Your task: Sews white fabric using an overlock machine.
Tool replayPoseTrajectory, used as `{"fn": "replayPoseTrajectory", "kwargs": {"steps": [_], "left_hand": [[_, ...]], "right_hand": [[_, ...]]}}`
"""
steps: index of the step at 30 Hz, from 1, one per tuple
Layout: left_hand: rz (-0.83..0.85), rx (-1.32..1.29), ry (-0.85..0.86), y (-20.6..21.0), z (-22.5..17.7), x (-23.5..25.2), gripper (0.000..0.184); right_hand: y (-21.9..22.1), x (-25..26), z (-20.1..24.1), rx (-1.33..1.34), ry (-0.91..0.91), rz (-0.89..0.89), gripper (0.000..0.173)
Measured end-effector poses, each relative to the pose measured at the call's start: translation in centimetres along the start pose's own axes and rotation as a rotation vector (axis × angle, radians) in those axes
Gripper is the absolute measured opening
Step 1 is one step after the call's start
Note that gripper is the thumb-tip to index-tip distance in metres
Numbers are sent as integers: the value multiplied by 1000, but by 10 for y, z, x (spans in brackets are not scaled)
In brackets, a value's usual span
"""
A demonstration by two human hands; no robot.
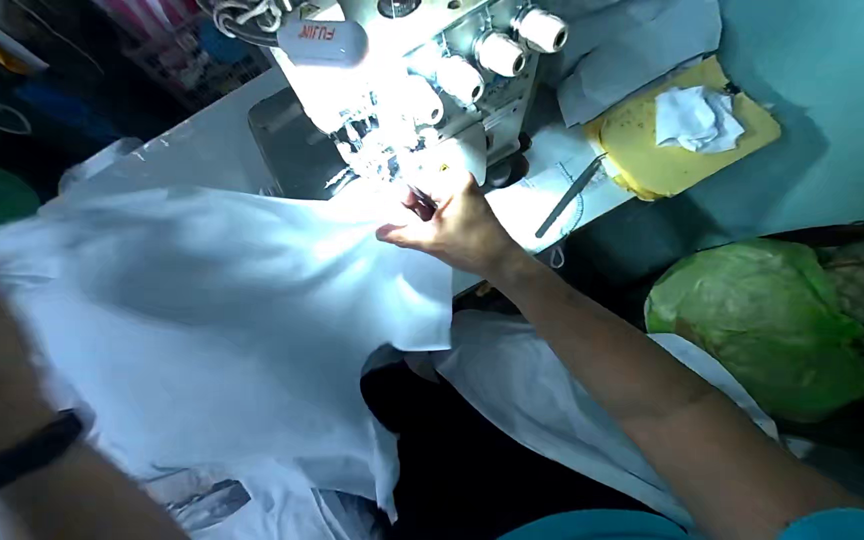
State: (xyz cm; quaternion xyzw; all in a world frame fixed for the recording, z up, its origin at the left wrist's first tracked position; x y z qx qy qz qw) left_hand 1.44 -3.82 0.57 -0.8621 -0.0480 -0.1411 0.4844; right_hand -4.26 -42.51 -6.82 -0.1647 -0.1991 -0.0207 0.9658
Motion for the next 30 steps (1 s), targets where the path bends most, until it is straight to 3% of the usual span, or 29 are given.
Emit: {"fn": "replayPoseTrajectory", "kwargs": {"steps": [2,3,4,5,6,7,11,16,19,23,27,30], "left_hand": [[201,-16,415,45,-78,-9,73],[307,-33,544,70,-117,-17,77],[365,-73,654,95,-145,-24,67],[377,-126,755,115,-160,-30,46],[384,-173,836,130,-166,-31,23],[393,-202,889,138,-167,-29,12],[407,-224,763,143,-167,-10,20],[436,-233,689,146,-154,-4,17],[442,-242,678,133,-145,-12,13],[424,-234,757,106,-164,-33,19],[380,-246,756,116,-153,-36,16],[393,-302,734,119,-153,-33,14]], "right_hand": [[3,11,5,-100,-94,-8,25],[4,13,9,-106,-112,-21,27],[4,12,11,-80,-110,-51,28],[3,9,10,-30,-107,-90,28],[2,3,7,35,-86,-115,26],[1,-6,1,100,-39,-115,23],[7,-64,-42,287,246,30,12],[22,-97,-59,418,424,18,9],[18,-99,-56,418,422,18,9],[10,-111,-54,278,411,50,9],[10,-112,-60,55,222,-81,13],[10,-104,-58,77,282,-68,8]]}}
Point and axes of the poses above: each hand's wrist, its own x-axis towards the middle knuckle, its own y-axis out of the palm, z = x × y, the point moved 2 cm from there along x, towards the middle knuckle, and after that the axes turned 6 degrees about z, right-handed, at the moved point
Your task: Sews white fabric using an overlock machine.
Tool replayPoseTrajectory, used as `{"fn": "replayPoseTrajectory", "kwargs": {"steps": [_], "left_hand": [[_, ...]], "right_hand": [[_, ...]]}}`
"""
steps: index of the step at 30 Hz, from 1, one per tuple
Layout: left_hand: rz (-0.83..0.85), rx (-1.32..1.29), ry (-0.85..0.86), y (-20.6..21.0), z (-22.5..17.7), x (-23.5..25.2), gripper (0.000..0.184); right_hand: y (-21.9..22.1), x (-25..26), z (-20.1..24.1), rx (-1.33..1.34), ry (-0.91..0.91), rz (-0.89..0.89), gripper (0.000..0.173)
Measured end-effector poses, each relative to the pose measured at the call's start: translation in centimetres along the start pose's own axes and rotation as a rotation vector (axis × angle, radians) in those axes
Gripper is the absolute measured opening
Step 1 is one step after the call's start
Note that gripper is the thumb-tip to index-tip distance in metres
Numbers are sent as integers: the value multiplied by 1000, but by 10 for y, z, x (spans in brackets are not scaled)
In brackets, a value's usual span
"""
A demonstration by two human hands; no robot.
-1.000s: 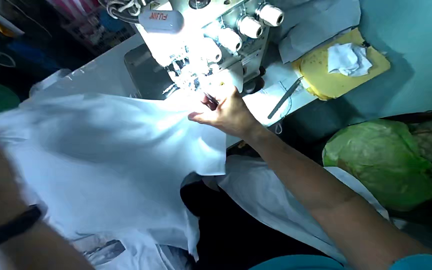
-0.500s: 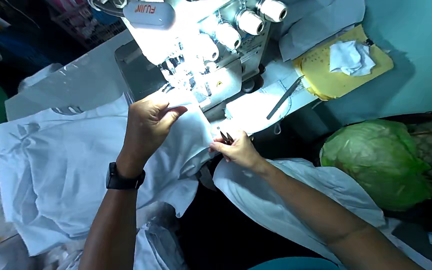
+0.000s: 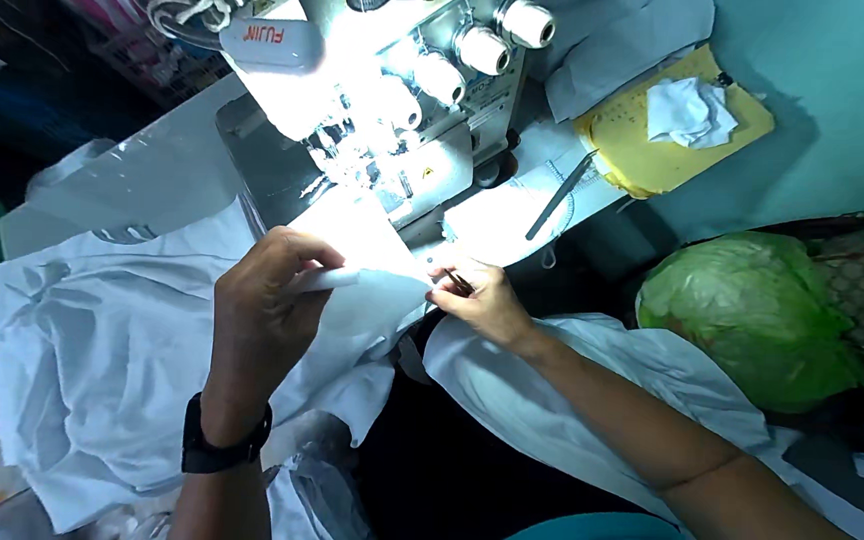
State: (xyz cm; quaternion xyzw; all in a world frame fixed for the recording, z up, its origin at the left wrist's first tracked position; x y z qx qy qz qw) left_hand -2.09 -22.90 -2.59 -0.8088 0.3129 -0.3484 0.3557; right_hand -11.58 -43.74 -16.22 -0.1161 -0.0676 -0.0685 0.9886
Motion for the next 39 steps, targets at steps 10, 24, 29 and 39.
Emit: {"fn": "replayPoseTrajectory", "kwargs": {"steps": [10,24,29,39], "left_hand": [[-82,37,-61,11,28,15,17],[-46,-52,-313,23,36,33,7],[-184,110,-382,37,25,34,4],[-268,697,-343,106,-5,11,33]], "right_hand": [[10,4,-7,369,338,-54,14],[8,-27,-9,112,225,105,13],[8,-31,-3,136,229,100,12],[-7,-33,5,121,-68,47,8]]}}
Point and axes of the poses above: each hand's wrist, its own x-axis towards the middle knuckle, its own y-axis out of the palm, z = x × y, the point moved 2 cm from there along x, towards the middle knuckle, and after that the axes turned 6 degrees about z, right-handed, at the moved point
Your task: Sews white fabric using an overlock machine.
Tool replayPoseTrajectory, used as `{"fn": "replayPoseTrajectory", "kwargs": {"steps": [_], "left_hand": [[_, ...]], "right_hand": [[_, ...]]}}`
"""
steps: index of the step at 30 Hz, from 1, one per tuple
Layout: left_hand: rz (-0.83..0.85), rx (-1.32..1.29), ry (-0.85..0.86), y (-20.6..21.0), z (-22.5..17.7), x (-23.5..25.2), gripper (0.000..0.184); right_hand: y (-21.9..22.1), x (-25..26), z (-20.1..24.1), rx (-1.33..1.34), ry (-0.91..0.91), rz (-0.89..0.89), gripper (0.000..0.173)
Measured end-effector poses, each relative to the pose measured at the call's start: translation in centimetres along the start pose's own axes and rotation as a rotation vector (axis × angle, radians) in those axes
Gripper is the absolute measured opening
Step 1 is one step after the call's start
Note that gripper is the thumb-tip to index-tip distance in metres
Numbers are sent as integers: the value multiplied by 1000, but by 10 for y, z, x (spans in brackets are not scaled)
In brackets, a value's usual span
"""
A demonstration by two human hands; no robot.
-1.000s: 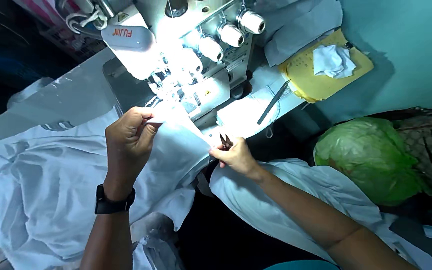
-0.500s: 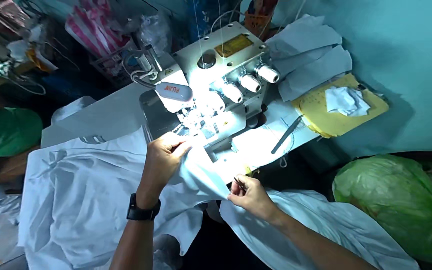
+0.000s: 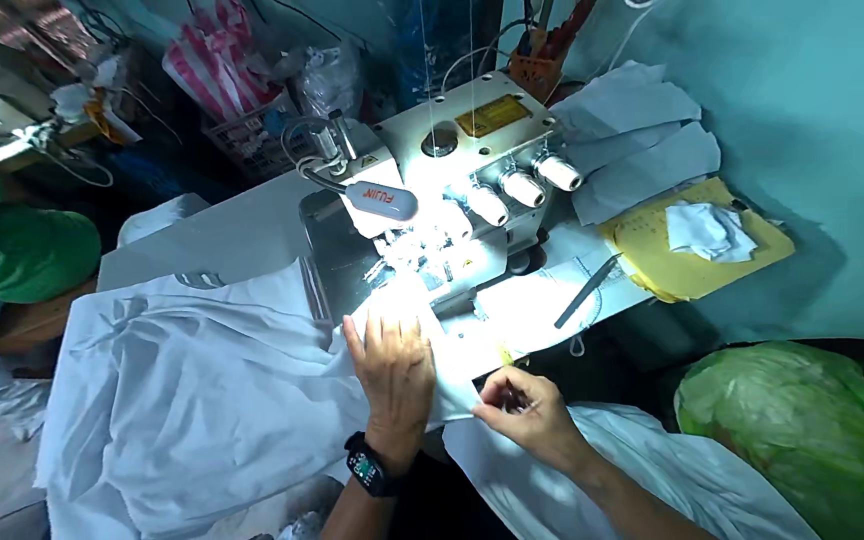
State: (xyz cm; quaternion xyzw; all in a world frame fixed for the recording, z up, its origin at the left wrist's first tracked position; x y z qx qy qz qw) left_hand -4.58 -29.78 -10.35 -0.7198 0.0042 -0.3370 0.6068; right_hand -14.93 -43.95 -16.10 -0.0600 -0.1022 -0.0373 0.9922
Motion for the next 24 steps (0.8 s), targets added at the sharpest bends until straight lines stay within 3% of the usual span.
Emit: {"fn": "replayPoseTrajectory", "kwargs": {"steps": [6,12,16,20,24], "left_hand": [[146,-262,113,-7,43,29,33],[290,-449,54,-2,82,73,22],[321,-503,-45,-3,92,94,31],[305,-577,-121,13,105,134,41],[244,-597,-223,23,125,152,56]], "right_hand": [[10,16,15,-132,-199,65,6],[16,64,17,-211,-201,-66,6],[21,95,24,-148,-264,-116,10],[20,115,23,-469,-332,-217,13],[27,121,26,-625,-375,-276,12]]}}
Point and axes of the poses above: each hand's wrist, its own x-axis towards the middle knuckle, its own y-axis out of the palm, z = x × y, the point moved 2 cm from there along x, towards the middle knuckle, and after that the axes turned 6 degrees about z, right-handed, at the moved point
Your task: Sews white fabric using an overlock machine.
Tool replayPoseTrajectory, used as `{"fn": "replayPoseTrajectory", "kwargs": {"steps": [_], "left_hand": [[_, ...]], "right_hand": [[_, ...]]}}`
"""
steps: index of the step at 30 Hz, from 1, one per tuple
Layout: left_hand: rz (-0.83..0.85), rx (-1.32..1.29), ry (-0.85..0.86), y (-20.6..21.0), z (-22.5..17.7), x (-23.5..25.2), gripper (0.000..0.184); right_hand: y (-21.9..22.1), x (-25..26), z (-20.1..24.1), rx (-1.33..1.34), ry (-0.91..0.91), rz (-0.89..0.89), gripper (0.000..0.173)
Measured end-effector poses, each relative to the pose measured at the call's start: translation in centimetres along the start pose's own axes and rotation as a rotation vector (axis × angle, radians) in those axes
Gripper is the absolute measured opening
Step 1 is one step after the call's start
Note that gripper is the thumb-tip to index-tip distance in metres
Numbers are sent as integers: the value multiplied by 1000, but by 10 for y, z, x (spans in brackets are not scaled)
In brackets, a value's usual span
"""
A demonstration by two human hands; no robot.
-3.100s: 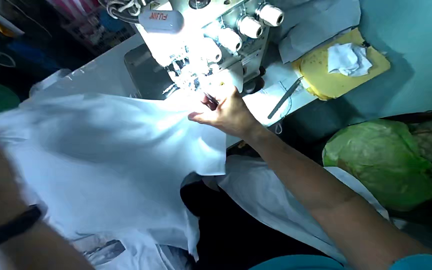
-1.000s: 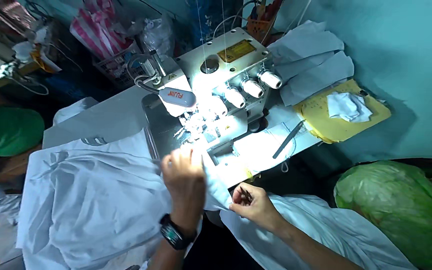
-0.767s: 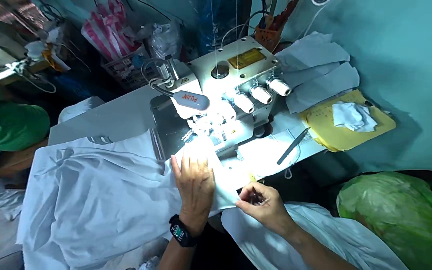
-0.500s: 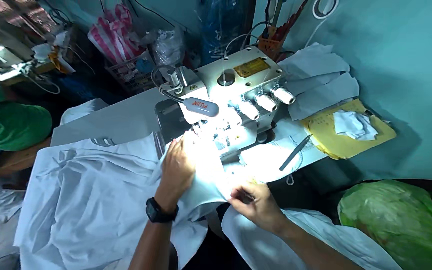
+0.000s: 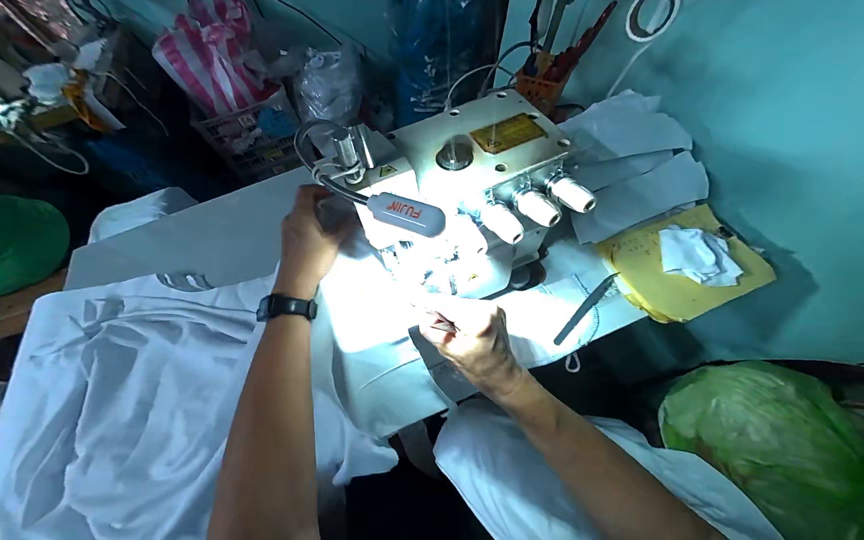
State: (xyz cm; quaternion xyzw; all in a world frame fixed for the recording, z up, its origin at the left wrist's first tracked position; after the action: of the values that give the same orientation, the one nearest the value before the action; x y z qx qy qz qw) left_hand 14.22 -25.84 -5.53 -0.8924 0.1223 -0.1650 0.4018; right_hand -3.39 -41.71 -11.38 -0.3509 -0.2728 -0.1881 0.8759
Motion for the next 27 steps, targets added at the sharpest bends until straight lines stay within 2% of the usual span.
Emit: {"fn": "replayPoseTrajectory", "kwargs": {"steps": [2,3,5,7,9,11,12,14,17,19,21,22,24,27], "left_hand": [[-31,-18,-116,-2,11,7,69],[-55,-23,-165,-3,16,7,68],[-134,-6,-153,-7,18,-2,51],[-244,-29,-81,-17,12,-27,39],[-292,-109,7,-30,-1,-73,31],[-230,-137,167,-40,-17,-115,48],[-209,-88,256,-40,-21,-132,49],[-179,69,412,-34,-21,-162,31],[-103,194,475,-22,-11,-205,16],[-129,223,422,-16,-1,-229,15],[-194,241,327,-13,10,-250,15],[-230,239,280,-11,16,-260,15],[-302,232,200,-10,22,-278,15],[-393,178,147,-10,15,-300,13]], "right_hand": [[-2,-4,-1,34,-34,21,15],[-3,-10,-3,87,-60,33,15],[-8,-27,-14,178,-92,36,18],[-15,-44,-34,140,-70,31,19],[-19,-61,-59,-17,13,86,17],[-16,-70,-74,-202,44,145,15],[-15,-71,-75,-261,39,151,15],[-12,-68,-74,-284,55,141,15],[-16,-66,-64,-138,113,144,34],[-18,-62,-43,-56,84,199,56],[-14,-62,-16,10,-9,279,65],[-10,-62,-3,43,-71,314,63],[2,-65,18,130,-188,368,46],[20,-68,42,188,-319,332,25]]}}
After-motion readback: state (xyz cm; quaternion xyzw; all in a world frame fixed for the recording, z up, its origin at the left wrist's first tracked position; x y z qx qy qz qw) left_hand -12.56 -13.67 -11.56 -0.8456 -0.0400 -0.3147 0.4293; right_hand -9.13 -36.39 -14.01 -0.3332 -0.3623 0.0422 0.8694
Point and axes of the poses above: each hand's wrist, its own x-axis towards the middle knuckle, its own y-axis out of the palm, z = x × y, the point moved 2 cm from there along x, towards the middle knuckle, and after that the axes turned 6 degrees about z, right-handed, at the moved point
